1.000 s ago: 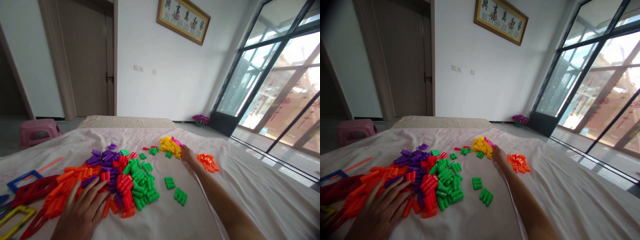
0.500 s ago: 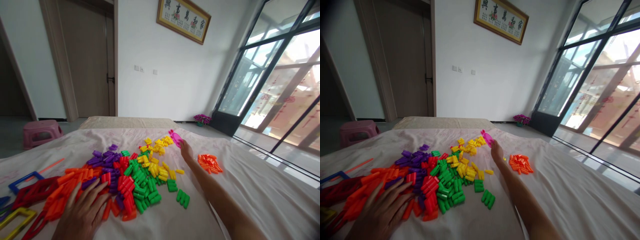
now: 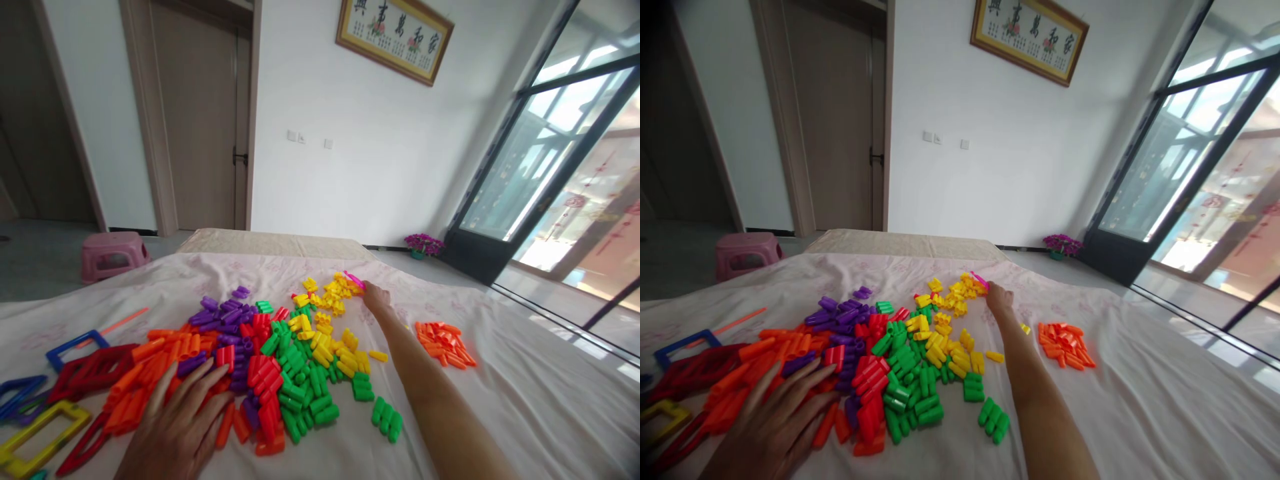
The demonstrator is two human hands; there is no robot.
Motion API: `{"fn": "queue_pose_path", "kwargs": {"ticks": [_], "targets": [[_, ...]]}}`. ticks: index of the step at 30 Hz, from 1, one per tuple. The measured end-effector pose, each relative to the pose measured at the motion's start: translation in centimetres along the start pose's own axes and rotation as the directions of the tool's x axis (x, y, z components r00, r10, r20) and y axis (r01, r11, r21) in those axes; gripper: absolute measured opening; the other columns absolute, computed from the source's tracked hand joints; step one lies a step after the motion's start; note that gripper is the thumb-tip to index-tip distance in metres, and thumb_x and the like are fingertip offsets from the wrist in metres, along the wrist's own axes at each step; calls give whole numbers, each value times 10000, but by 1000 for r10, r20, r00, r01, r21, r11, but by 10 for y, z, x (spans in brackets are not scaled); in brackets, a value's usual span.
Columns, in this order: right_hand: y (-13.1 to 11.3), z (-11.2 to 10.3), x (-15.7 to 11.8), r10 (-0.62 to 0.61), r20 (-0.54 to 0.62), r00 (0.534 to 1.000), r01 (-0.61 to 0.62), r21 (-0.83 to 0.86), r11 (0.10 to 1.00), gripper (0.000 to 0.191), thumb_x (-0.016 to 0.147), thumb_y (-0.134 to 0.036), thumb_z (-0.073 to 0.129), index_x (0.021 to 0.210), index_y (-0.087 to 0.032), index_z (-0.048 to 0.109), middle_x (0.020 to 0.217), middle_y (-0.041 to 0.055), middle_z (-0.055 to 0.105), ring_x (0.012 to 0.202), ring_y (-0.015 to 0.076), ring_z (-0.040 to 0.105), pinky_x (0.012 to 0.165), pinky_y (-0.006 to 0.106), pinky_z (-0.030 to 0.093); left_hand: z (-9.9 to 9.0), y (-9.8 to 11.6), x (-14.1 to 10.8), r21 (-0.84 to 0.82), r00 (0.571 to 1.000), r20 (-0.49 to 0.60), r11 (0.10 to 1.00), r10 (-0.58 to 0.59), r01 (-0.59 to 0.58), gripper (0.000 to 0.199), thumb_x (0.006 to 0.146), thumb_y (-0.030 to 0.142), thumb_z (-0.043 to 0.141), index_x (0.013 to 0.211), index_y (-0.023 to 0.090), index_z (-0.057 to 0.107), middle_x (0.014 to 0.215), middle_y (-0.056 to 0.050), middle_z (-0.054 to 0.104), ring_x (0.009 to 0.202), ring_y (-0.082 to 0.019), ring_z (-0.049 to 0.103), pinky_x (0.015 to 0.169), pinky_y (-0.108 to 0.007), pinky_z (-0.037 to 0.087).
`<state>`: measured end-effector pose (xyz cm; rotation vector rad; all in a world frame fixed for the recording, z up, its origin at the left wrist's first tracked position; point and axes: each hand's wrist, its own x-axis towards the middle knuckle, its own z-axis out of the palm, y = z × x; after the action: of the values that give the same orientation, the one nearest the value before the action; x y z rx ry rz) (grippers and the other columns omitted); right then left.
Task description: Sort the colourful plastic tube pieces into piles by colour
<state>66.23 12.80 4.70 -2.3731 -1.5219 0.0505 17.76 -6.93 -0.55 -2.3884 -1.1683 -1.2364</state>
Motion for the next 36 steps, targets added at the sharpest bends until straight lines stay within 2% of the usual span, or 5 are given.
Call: {"fn": "queue_pose_path", "kwargs": {"ticks": [7,13,18,24,36], "targets": [[-62,21,-60,-375,24,927,368,139,919,400,962,-286,467,1336,-336,601,1274,10,691,1142,221,632,958,320,472,-7,7,8,6,999,18,999,-32,32,384,1010,396,413,995,266,773,1268,-58,693,1244,-263,565,1205,-588,163],[-93,26,-124,-677,-53,734,618,466,634,333,970,-397,493,1213,-255,671,1120,25,731,999,226,657,915,332,497,-15,9,12,13,997,59,998,-57,56,334,995,358,452,1002,255,770,1263,-62,697,1263,-283,554,1201,-606,163],[-35,-2,-114,-422,-215,881,473,443,761,369,961,-385,455,1210,-201,656,1053,67,734,974,242,651,872,345,497,-15,8,9,-16,998,35,998,-55,55,307,981,336,475,982,251,770,1237,-68,706,1263,-283,553,1202,-612,153],[76,-45,-105,157,-185,970,-146,68,987,437,983,-291,356,1352,-197,569,1171,162,694,1052,295,656,828,368,480,-15,8,11,6,999,33,1000,-19,19,287,967,274,482,994,235,765,1252,-91,690,1265,-278,549,1198,-607,165],[21,-6,-121,-271,-115,956,295,373,880,367,907,-346,449,1164,-197,665,1031,62,741,921,224,670,793,306,504,-10,7,7,-29,999,28,999,-44,44,323,987,325,456,1011,248,769,1274,-81,683,1276,-276,544,1205,-602,156]]}}
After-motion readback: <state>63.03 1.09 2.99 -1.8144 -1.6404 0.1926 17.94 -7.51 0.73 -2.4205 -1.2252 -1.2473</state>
